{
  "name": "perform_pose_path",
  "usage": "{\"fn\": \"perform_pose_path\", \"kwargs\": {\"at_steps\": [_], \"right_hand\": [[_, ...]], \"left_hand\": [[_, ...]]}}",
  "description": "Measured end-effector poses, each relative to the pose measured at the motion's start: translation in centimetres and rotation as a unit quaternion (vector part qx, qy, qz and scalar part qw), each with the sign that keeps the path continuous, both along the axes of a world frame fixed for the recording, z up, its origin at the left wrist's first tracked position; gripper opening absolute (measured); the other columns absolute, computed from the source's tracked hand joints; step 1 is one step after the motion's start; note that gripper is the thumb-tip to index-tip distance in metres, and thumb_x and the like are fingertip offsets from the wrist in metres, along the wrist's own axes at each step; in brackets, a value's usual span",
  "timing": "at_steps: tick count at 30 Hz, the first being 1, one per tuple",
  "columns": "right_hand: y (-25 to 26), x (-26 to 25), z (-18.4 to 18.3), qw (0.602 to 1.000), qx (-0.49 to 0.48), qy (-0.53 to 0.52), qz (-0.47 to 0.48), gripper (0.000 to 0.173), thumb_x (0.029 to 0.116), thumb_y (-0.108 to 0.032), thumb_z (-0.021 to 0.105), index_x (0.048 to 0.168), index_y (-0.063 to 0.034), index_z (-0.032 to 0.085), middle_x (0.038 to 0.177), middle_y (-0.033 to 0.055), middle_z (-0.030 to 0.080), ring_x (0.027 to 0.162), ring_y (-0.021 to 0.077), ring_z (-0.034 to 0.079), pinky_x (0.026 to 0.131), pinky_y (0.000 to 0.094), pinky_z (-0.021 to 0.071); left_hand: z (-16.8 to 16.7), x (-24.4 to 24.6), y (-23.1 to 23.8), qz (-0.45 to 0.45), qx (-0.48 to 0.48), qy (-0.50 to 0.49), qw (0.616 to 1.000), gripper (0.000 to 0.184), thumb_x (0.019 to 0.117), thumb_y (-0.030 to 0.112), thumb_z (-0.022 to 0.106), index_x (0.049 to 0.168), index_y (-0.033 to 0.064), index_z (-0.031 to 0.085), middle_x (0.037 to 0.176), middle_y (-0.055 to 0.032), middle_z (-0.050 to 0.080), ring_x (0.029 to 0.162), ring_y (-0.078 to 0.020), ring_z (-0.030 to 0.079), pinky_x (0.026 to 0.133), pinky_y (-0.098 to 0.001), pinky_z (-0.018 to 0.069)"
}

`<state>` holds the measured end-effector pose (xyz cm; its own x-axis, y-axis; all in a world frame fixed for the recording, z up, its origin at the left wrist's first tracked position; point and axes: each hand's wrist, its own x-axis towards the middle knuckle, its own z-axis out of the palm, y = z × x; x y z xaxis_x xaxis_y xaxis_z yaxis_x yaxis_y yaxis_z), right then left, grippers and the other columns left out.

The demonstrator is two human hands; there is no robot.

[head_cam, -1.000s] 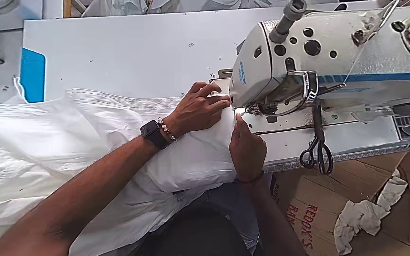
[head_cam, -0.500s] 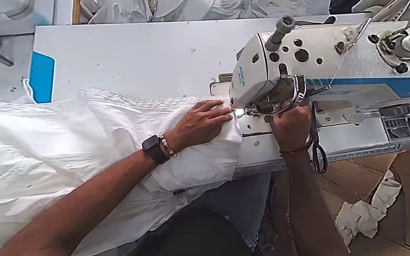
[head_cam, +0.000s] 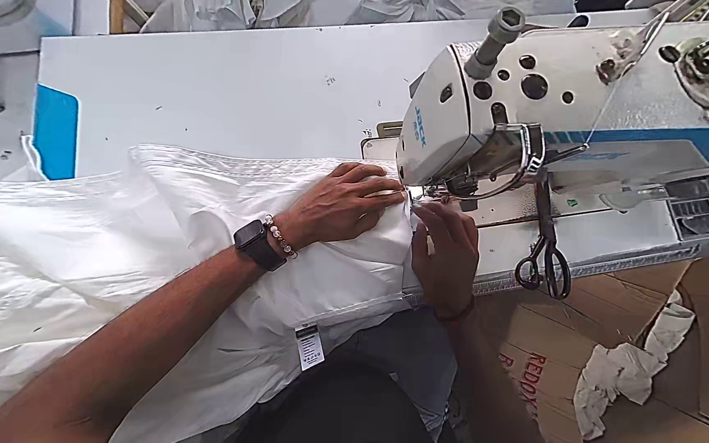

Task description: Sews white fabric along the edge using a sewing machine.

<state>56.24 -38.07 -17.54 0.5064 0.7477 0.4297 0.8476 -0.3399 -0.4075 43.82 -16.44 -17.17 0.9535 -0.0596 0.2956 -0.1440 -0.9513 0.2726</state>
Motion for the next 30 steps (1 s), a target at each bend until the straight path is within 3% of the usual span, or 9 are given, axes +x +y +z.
{"fn": "perform_pose_path", "kwargs": {"at_steps": [4, 9, 14, 17, 20, 25, 27, 28, 30], "right_hand": [[-0.3, -1.3, -0.7, 0.999, -0.024, -0.02, 0.043, 0.044, 0.098, -0.013, 0.05, 0.134, -0.0283, 0.069, 0.146, -0.0103, 0.061, 0.143, 0.0191, 0.047, 0.112, 0.0459, 0.0374], [-0.2, -1.5, -0.8, 0.997, -0.051, -0.033, 0.057, 0.039, 0.0968, -0.014, 0.053, 0.125, -0.0314, 0.074, 0.137, -0.0144, 0.067, 0.138, 0.0148, 0.052, 0.109, 0.0456, 0.0357], [0.0, -1.7, -0.7, 1.0, -0.015, -0.022, -0.01, 0.034, 0.095, -0.012, 0.055, 0.108, -0.0303, 0.08, 0.121, -0.0147, 0.074, 0.118, 0.013, 0.062, 0.099, 0.0438, 0.0395], [-0.2, -1.6, -0.5, 0.998, 0.009, -0.005, -0.054, 0.027, 0.0941, -0.014, 0.057, 0.101, -0.0249, 0.081, 0.113, -0.0095, 0.077, 0.105, 0.0172, 0.065, 0.089, 0.0428, 0.0418], [0.2, -1.0, 0.2, 0.992, -0.029, 0.055, -0.114, 0.023, 0.0961, -0.036, 0.063, 0.099, -0.017, 0.075, 0.1, 0.0044, 0.068, 0.096, 0.026, 0.062, 0.08, 0.0456, 0.0494], [3.5, -1.1, 4.0, 0.98, -0.127, 0.122, -0.097, 0.026, 0.0829, -0.028, 0.075, 0.07, -0.0107, 0.061, 0.091, 0.0103, 0.065, 0.09, 0.0313, 0.064, 0.073, 0.0506, 0.0501], [2.6, -2.3, 4.2, 0.971, -0.074, 0.204, -0.099, 0.019, 0.0846, -0.027, 0.074, 0.085, -0.0094, 0.066, 0.099, 0.0074, 0.07, 0.082, 0.0223, 0.066, 0.066, 0.0443, 0.0523], [1.4, -3.2, 4.0, 0.962, -0.055, 0.25, -0.098, 0.031, 0.0885, -0.027, 0.072, 0.109, -0.0046, 0.067, 0.101, 0.0078, 0.07, 0.076, 0.0197, 0.067, 0.064, 0.0425, 0.0556], [-0.8, -4.9, 3.2, 0.939, -0.02, 0.333, -0.087, 0.05, 0.0961, -0.027, 0.066, 0.137, -0.0016, 0.053, 0.079, 0.0004, 0.069, 0.059, 0.01, 0.063, 0.054, 0.0319, 0.0557]], "left_hand": [[-0.2, 0.1, 1.2, -0.026, 0.004, -0.009, 1.0, 0.041, 0.1037, 0.031, 0.046, 0.14, 0.0318, 0.065, 0.142, 0.0041, 0.062, 0.138, -0.0231, 0.048, 0.116, -0.045, 0.0342], [-0.1, 0.6, 2.1, -0.04, 0.015, -0.007, 0.999, 0.043, 0.1034, 0.03, 0.043, 0.14, 0.0385, 0.063, 0.143, 0.0068, 0.061, 0.138, -0.0231, 0.047, 0.114, -0.0459, 0.0317], [0.2, 0.8, 0.8, -0.002, 0.012, -0.014, 1.0, 0.037, 0.104, 0.034, 0.046, 0.133, 0.0328, 0.069, 0.136, 0.0017, 0.064, 0.134, -0.025, 0.049, 0.113, -0.0472, 0.0329], [0.1, 0.4, -1.9, 0.055, 0.006, -0.004, 0.998, 0.042, 0.1015, 0.046, 0.049, 0.135, 0.0293, 0.069, 0.139, -0.0039, 0.061, 0.135, -0.0263, 0.049, 0.115, -0.0482, 0.0325], [0.1, -0.2, -4.1, 0.105, 0.021, 0.009, 0.994, 0.056, 0.0991, 0.058, 0.049, 0.143, 0.0263, 0.062, 0.146, -0.0062, 0.056, 0.139, -0.0271, 0.046, 0.117, -0.0486, 0.0315], [0.1, -0.8, -4.1, 0.089, 0.007, -0.024, 0.996, 0.043, 0.1022, 0.041, 0.051, 0.134, 0.0193, 0.07, 0.144, -0.0067, 0.062, 0.138, -0.0288, 0.051, 0.117, -0.0496, 0.0362], [0.2, -0.9, -3.9, 0.081, 0.0, -0.022, 0.996, 0.042, 0.1031, 0.038, 0.049, 0.135, 0.0201, 0.069, 0.145, -0.0064, 0.06, 0.139, -0.0285, 0.05, 0.117, -0.0488, 0.0358], [0.1, -0.9, -4.0, 0.082, 0.0, -0.02, 0.996, 0.041, 0.1038, 0.038, 0.049, 0.136, 0.0209, 0.068, 0.146, -0.0059, 0.06, 0.14, -0.028, 0.049, 0.118, -0.0483, 0.0352], [0.0, -0.7, -4.1, 0.091, 0.008, -0.025, 0.996, 0.04, 0.1038, 0.039, 0.051, 0.135, 0.0231, 0.069, 0.145, -0.0041, 0.061, 0.139, -0.0266, 0.049, 0.117, -0.0472, 0.0349]]}}
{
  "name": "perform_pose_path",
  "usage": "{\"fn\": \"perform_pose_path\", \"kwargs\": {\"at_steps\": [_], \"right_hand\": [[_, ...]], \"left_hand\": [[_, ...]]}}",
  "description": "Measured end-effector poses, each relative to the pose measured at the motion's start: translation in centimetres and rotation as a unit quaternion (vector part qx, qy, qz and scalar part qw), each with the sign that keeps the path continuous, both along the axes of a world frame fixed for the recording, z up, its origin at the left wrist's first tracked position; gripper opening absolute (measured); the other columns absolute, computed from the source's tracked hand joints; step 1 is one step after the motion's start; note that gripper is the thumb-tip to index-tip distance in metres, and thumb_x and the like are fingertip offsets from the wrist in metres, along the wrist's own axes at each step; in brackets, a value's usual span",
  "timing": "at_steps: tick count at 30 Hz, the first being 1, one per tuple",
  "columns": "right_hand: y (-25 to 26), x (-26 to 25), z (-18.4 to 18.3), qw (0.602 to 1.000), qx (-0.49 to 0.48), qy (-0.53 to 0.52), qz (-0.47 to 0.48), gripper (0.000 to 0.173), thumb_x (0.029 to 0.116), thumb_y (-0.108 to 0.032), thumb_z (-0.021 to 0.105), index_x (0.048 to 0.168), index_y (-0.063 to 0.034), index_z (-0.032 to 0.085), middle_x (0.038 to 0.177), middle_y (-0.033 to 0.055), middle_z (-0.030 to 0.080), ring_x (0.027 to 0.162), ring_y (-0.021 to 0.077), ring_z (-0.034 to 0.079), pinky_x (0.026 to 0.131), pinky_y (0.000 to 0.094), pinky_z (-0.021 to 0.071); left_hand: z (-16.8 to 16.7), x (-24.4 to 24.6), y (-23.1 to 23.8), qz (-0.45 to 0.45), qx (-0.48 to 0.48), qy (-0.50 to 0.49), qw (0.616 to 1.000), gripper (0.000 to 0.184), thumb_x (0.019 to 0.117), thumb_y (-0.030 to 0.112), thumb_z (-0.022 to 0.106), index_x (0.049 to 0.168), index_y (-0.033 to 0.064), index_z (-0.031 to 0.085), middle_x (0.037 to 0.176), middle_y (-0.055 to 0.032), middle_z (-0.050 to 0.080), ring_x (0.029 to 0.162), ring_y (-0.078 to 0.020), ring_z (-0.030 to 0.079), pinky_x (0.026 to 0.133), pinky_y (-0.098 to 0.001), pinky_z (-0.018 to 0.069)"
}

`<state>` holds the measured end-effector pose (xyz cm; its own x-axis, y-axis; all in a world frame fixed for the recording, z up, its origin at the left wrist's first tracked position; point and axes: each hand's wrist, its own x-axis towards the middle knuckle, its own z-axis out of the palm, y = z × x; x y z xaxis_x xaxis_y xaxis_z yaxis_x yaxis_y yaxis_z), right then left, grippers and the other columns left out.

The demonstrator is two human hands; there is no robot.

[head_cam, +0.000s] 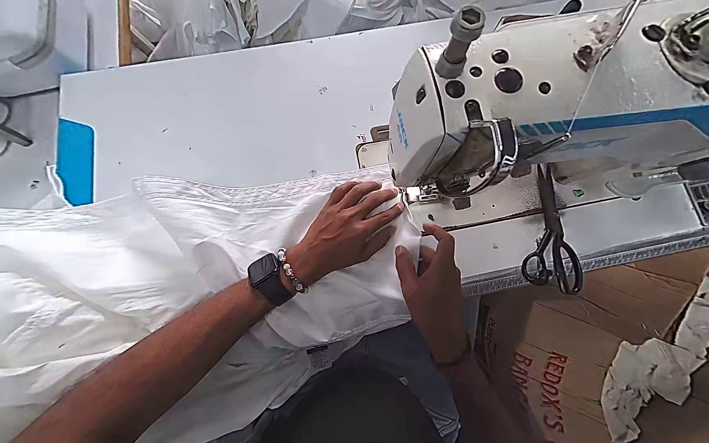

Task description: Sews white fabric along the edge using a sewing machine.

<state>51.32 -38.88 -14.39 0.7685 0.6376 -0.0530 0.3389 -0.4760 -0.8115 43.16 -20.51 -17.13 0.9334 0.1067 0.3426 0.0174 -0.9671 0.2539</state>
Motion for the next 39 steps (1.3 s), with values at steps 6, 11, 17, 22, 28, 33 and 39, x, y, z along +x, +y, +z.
{"fn": "perform_pose_path", "kwargs": {"at_steps": [6, 11, 17, 22, 28, 33, 39], "right_hand": [[-1.4, -0.8, 0.1, 0.999, 0.05, 0.006, -0.011, 0.037, 0.1, -0.015, 0.055, 0.134, -0.0047, 0.067, 0.056, -0.0079, 0.055, 0.043, 0.0012, 0.044, 0.041, 0.0214, 0.0388], [-1.5, -0.7, 0.4, 0.999, -0.029, 0.019, -0.007, 0.049, 0.0869, -0.024, 0.065, 0.134, -0.0106, 0.066, 0.067, -0.0079, 0.06, 0.053, 0.0053, 0.053, 0.048, 0.028, 0.0468], [-3.6, -2.1, 1.5, 0.999, 0.033, 0.013, 0.002, 0.041, 0.0941, -0.019, 0.06, 0.131, -0.0032, 0.068, 0.062, -0.0078, 0.059, 0.044, -0.0018, 0.044, 0.04, 0.0181, 0.0401], [-4.2, -1.9, 3.1, 0.998, 0.005, -0.068, 0.005, 0.038, 0.0943, -0.021, 0.061, 0.128, -0.0072, 0.073, 0.056, -0.0108, 0.054, 0.041, -0.0026, 0.036, 0.037, 0.019, 0.0326], [-2.9, -0.1, 6.1, 0.977, -0.076, -0.189, 0.057, 0.037, 0.0934, -0.022, 0.056, 0.121, -0.0118, 0.078, 0.053, -0.0066, 0.057, 0.039, 0.0044, 0.043, 0.037, 0.0268, 0.0328], [2.1, 4.2, 4.1, 0.955, -0.171, -0.226, 0.083, 0.039, 0.0979, -0.033, 0.054, 0.131, -0.0199, 0.071, 0.065, 0.0046, 0.065, 0.056, 0.0251, 0.062, 0.048, 0.0457, 0.0473], [-2.0, 5.8, 0.7, 0.973, -0.143, -0.163, 0.083, 0.047, 0.0942, -0.049, 0.064, 0.125, -0.0147, 0.071, 0.071, 0.0038, 0.069, 0.057, 0.0224, 0.064, 0.051, 0.0455, 0.0514]], "left_hand": [[0.5, 0.7, 0.2, -0.014, 0.066, -0.027, 0.997, 0.032, 0.1028, 0.034, 0.055, 0.121, 0.0208, 0.077, 0.13, -0.0031, 0.068, 0.127, -0.0258, 0.055, 0.109, -0.0454, 0.037], [0.1, 0.1, -1.8, 0.055, 0.057, 0.005, 0.997, 0.035, 0.1026, 0.029, 0.05, 0.127, 0.0221, 0.074, 0.14, -0.0029, 0.062, 0.134, -0.0271, 0.049, 0.112, -0.047, 0.0342], [0.1, 0.1, -0.6, 0.028, 0.044, -0.011, 0.999, 0.033, 0.1027, 0.033, 0.051, 0.125, 0.0243, 0.074, 0.136, -0.0038, 0.063, 0.131, -0.0276, 0.05, 0.109, -0.047, 0.0348], [0.4, 0.3, 0.9, -0.01, 0.057, -0.017, 0.998, 0.032, 0.1024, 0.037, 0.055, 0.123, 0.0265, 0.077, 0.13, -0.0025, 0.066, 0.124, -0.0255, 0.053, 0.106, -0.0448, 0.0353], [0.2, 1.4, 3.4, -0.086, 0.079, -0.054, 0.992, 0.027, 0.1013, 0.043, 0.059, 0.117, 0.0318, 0.079, 0.124, 0.0015, 0.069, 0.121, -0.0226, 0.054, 0.107, -0.0433, 0.0341], [1.7, 1.4, 1.7, -0.081, 0.025, 0.003, 0.996, 0.024, 0.1001, 0.025, 0.057, 0.107, 0.0226, 0.08, 0.118, -0.0006, 0.07, 0.119, -0.0219, 0.059, 0.104, -0.0425, 0.0428], [-0.1, -1.0, -1.1, 0.028, -0.102, 0.039, 0.994, 0.034, 0.1042, 0.032, 0.049, 0.129, 0.0205, 0.07, 0.151, -0.0011, 0.055, 0.15, -0.0247, 0.038, 0.124, -0.0482, 0.0301]]}}
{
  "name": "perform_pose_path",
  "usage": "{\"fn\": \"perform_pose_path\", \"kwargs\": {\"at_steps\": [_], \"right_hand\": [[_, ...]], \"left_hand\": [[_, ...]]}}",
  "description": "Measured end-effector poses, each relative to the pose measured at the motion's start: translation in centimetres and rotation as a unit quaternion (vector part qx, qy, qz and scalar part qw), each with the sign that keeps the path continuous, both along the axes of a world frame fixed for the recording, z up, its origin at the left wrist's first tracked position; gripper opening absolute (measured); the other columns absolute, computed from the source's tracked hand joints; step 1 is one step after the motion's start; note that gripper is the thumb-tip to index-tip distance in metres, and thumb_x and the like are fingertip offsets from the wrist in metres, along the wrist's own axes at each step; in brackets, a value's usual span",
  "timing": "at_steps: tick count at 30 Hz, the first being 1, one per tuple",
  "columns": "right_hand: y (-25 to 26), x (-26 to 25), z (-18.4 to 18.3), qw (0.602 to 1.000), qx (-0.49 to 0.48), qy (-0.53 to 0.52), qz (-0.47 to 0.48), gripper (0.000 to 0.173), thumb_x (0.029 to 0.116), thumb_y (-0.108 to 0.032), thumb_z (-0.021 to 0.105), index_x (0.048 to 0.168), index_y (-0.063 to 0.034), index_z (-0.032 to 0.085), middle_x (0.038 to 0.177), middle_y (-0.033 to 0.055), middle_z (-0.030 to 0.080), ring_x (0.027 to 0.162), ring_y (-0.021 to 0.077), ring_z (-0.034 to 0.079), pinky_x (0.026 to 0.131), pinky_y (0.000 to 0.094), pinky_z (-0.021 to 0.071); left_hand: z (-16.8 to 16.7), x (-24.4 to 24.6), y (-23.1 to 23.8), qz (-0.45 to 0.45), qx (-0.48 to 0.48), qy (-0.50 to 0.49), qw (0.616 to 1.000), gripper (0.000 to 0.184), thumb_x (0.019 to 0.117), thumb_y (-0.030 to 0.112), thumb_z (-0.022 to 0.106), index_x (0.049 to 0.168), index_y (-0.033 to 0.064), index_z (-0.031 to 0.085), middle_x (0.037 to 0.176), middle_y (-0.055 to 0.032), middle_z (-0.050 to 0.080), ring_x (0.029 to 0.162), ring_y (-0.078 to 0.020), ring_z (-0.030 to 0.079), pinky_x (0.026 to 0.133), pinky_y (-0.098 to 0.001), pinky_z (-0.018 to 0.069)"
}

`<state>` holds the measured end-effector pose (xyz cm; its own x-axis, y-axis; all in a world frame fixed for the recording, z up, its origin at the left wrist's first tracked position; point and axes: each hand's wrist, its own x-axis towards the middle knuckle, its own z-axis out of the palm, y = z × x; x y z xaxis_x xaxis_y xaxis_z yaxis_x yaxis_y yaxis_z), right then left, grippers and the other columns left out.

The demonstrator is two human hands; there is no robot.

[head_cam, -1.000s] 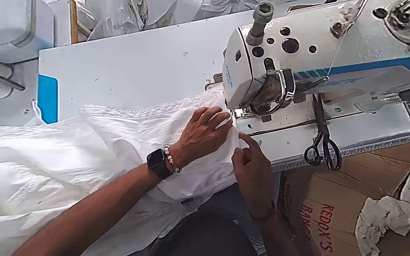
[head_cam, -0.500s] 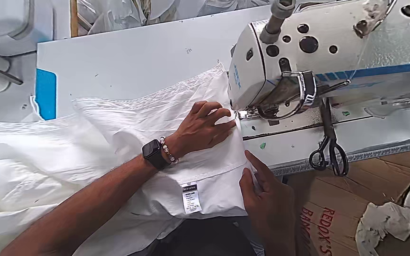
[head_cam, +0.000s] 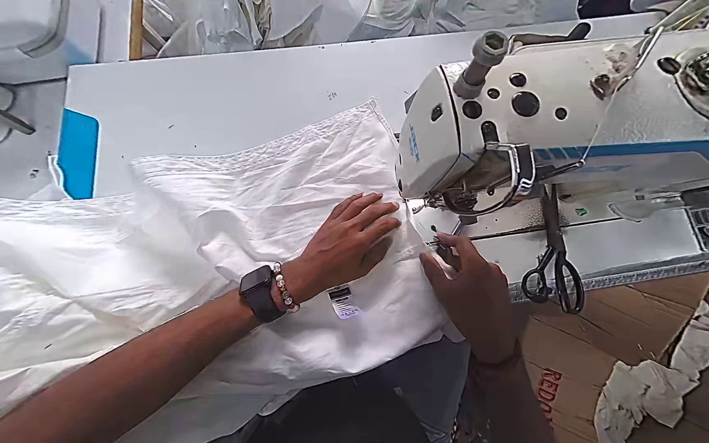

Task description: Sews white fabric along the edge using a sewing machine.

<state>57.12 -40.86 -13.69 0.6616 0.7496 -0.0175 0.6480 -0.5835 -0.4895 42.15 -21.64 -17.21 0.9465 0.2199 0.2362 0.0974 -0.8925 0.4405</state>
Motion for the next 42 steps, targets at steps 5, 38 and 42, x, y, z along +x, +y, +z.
{"fn": "perform_pose_path", "kwargs": {"at_steps": [5, 38, 42], "right_hand": [[-7.6, -4.5, -0.3, 0.981, 0.06, 0.056, 0.178, 0.033, 0.0851, -0.018, 0.063, 0.117, -0.0098, 0.066, 0.075, -0.0009, 0.068, 0.053, 0.0113, 0.062, 0.043, 0.0333, 0.0513], [-3.5, -7.8, -1.5, 0.984, 0.102, -0.114, 0.089, 0.028, 0.0966, -0.037, 0.064, 0.105, -0.0146, 0.079, 0.097, 0.0038, 0.073, 0.087, 0.0183, 0.068, 0.072, 0.0341, 0.0549], [-9.0, -9.1, -3.1, 0.981, 0.11, -0.146, 0.065, 0.019, 0.0936, -0.021, 0.06, 0.088, -0.0098, 0.074, 0.07, 0.0011, 0.064, 0.059, 0.0129, 0.063, 0.049, 0.0281, 0.051]], "left_hand": [[-0.3, -0.2, -0.3, -0.061, 0.075, -0.025, 0.995, 0.035, 0.105, 0.032, 0.049, 0.133, 0.0305, 0.07, 0.147, -0.0053, 0.058, 0.145, -0.0316, 0.042, 0.121, -0.051, 0.0333], [0.1, 0.2, -0.9, -0.063, 0.082, -0.036, 0.994, 0.038, 0.1037, 0.027, 0.047, 0.132, 0.0221, 0.072, 0.144, 0.0035, 0.063, 0.139, -0.0233, 0.05, 0.115, -0.0456, 0.0376], [0.0, -0.2, -1.2, -0.063, 0.078, -0.032, 0.994, 0.038, 0.1039, 0.028, 0.047, 0.133, 0.0251, 0.071, 0.145, 0.0041, 0.062, 0.143, -0.0247, 0.047, 0.118, -0.0478, 0.0349]]}}
